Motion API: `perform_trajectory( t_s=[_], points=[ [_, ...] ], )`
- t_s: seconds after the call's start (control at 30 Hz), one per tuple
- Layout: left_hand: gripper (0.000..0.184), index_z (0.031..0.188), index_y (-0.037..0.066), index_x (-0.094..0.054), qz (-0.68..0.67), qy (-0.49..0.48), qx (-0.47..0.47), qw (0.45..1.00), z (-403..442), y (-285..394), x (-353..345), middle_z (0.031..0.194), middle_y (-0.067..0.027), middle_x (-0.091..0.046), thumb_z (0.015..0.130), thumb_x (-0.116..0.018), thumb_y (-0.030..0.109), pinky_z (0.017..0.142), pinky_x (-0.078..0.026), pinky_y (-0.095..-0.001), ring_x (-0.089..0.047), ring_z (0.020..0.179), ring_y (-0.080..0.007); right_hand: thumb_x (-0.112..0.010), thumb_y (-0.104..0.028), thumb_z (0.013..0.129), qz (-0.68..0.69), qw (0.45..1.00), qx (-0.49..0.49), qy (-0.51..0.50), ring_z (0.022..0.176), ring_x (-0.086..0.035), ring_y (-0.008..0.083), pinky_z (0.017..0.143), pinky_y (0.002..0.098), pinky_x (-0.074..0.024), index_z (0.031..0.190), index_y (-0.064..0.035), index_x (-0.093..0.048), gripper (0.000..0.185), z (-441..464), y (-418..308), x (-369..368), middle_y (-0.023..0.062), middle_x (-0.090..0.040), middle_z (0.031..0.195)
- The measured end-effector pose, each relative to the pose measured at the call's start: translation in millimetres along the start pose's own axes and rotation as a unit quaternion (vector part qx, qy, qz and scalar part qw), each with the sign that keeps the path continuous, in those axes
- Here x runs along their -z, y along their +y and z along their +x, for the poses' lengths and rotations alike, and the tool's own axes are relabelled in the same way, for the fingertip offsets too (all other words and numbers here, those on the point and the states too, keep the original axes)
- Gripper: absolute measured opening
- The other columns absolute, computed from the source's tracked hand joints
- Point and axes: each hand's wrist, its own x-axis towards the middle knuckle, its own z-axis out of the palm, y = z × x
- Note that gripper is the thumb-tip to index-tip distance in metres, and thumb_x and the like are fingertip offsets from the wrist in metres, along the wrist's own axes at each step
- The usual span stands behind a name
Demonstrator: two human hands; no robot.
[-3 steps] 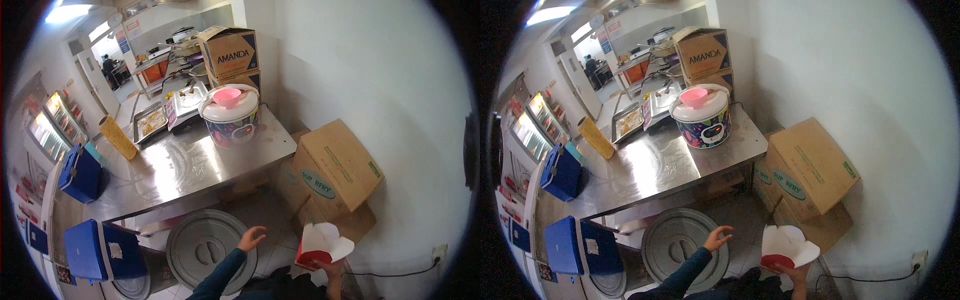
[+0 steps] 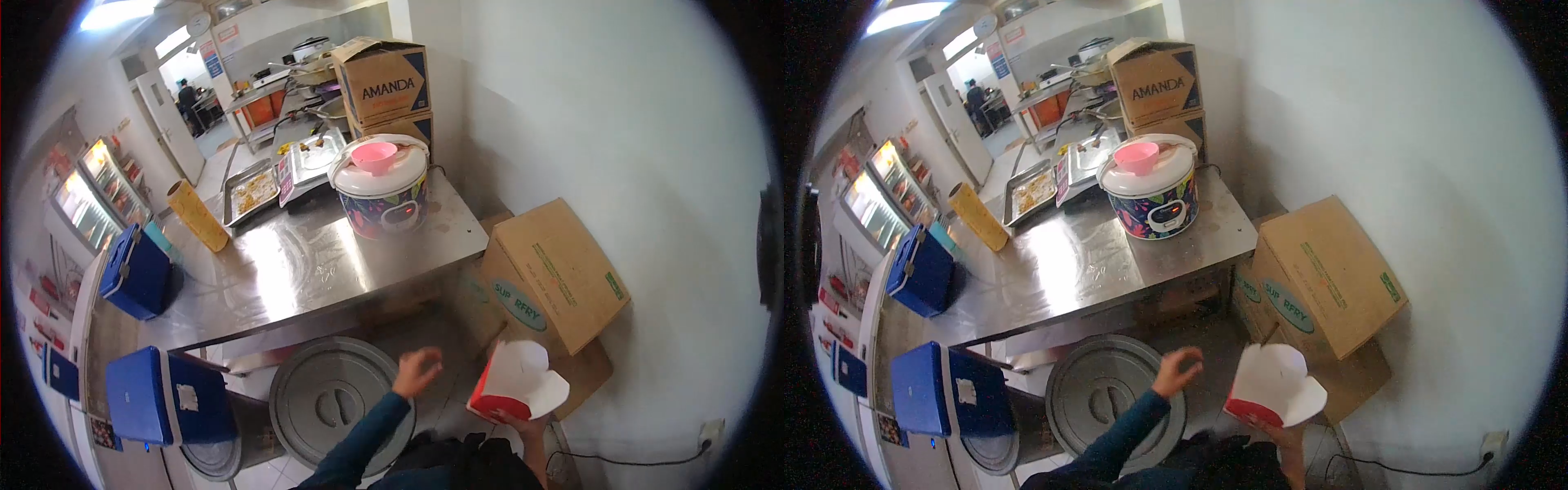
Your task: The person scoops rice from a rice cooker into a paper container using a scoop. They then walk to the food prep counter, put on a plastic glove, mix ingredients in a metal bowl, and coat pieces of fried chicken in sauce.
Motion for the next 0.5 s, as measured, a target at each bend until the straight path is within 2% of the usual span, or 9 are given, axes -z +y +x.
perform_trajectory(
  t_s=[0.07, 0.1, 0.13, 0.17, 0.27, 0.3, 0.4, 0.47, 0.5],
  points=[
    [0.022, 0.086, 0.01, -0.053, 0.107, 0.192, -0.088, 0.971, 59, 6, 33, 0.093, -0.0063, -0.056, 0.069, -0.061, 0.02, 0.08, -0.028, -0.0363, -0.051, 0.087, -0.0216, -0.079, -0.008, 0.047, 0.076, 0.996, -0.04, -0.003, 0.087, -0.052, 0.0184, 0.071, 0.0298, -0.0465, 0.111, 0.002, -0.036, 0.077, 28, -11, -29, 0.0105, -0.05, 0.101],
    [0.024, 0.086, 0.004, -0.053, 0.221, 0.276, -0.117, 0.928, 88, 31, 58, 0.091, -0.0109, -0.056, 0.066, -0.064, 0.013, 0.069, -0.041, -0.0334, -0.055, 0.081, -0.022, -0.079, -0.009, 0.046, 0.078, 0.996, -0.033, -0.023, 0.088, -0.051, 0.0184, 0.073, 0.0304, -0.046, 0.111, 0.0019, -0.036, 0.078, 35, -14, -40, 0.0102, -0.05, 0.101],
    [0.035, 0.094, 0.005, -0.049, 0.046, 0.303, -0.005, 0.952, 121, 29, 72, 0.095, -0.0108, -0.053, 0.065, -0.065, 0.016, 0.08, -0.033, -0.0357, -0.048, 0.095, -0.0235, -0.079, -0.009, 0.046, 0.074, 0.996, -0.025, -0.042, 0.089, -0.051, 0.0185, 0.074, 0.0309, -0.0455, 0.111, 0.0018, -0.036, 0.079, 44, -17, -45, 0.01, -0.05, 0.102],
    [0.048, 0.105, 0.006, -0.044, 0.186, 0.387, -0.071, 0.9, 152, 42, 90, 0.099, -0.0093, -0.05, 0.065, -0.065, 0.022, 0.088, -0.022, -0.0396, -0.041, 0.102, -0.0241, -0.079, -0.009, 0.045, 0.073, 0.995, -0.014, -0.06, 0.09, -0.051, 0.0186, 0.075, 0.0315, -0.045, 0.111, 0.0017, -0.036, 0.08, 55, -19, -50, 0.0097, -0.05, 0.102],
    [0.059, 0.107, 0.008, -0.044, 0.194, 0.479, -0.022, 0.856, 238, 79, 131, 0.104, -0.0063, -0.046, 0.059, -0.069, 0.031, 0.088, -0.02, -0.0427, -0.033, 0.105, -0.0279, -0.08, -0.009, 0.044, 0.098, 0.99, 0.063, -0.085, 0.093, -0.049, 0.0192, 0.078, 0.0336, -0.043, 0.111, 0.0014, -0.036, 0.08, 88, -17, -64, 0.0097, -0.05, 0.103],
    [0.062, 0.107, 0.009, -0.044, 0.2, 0.492, 0.003, 0.847, 265, 63, 142, 0.105, -0.0056, -0.045, 0.057, -0.069, 0.034, 0.088, -0.02, -0.0437, -0.031, 0.106, -0.0288, -0.081, -0.025, 0.043, 0.057, 0.993, -0.005, -0.099, 0.097, -0.048, 0.0234, 0.084, 0.0358, -0.039, 0.114, -0.0008, -0.033, 0.09, 98, -17, -67, 0.0112, -0.048, 0.106],
    [0.06, 0.103, 0.013, -0.05, 0.195, 0.548, 0.032, 0.813, 332, 59, 160, 0.109, -0.0029, -0.043, 0.052, -0.07, 0.039, 0.085, -0.02, -0.0465, -0.025, 0.109, -0.0306, -0.081, -0.023, 0.043, 0.045, 0.993, 0.077, -0.076, 0.097, -0.048, 0.0236, 0.082, 0.0355, -0.0399, 0.115, -0.0009, -0.033, 0.089, 145, -15, -78, 0.0111, -0.047, 0.107],
    [0.054, 0.098, 0.013, -0.054, 0.226, 0.626, -0.046, 0.745, 363, 9, 160, 0.108, -0.0025, -0.044, 0.053, -0.068, 0.039, 0.085, -0.021, -0.048, -0.027, 0.108, -0.0297, -0.08, -0.02, 0.044, 0.058, 0.994, 0.043, -0.087, 0.097, -0.048, 0.023, 0.082, 0.0349, -0.0402, 0.114, -0.0009, -0.033, 0.087, 176, -44, -80, 0.0113, -0.047, 0.106],
    [0.048, 0.092, 0.012, -0.058, 0.135, 0.632, -0.103, 0.756, 357, 18, 159, 0.104, -0.0042, -0.046, 0.053, -0.069, 0.037, 0.085, -0.021, -0.047, -0.03, 0.106, -0.0295, -0.08, -0.018, 0.045, 0.062, 0.993, 0.026, -0.097, 0.097, -0.048, 0.0226, 0.082, 0.0345, -0.0404, 0.114, -0.0009, -0.033, 0.086, 191, -55, -80, 0.0114, -0.048, 0.106]
  ],
)
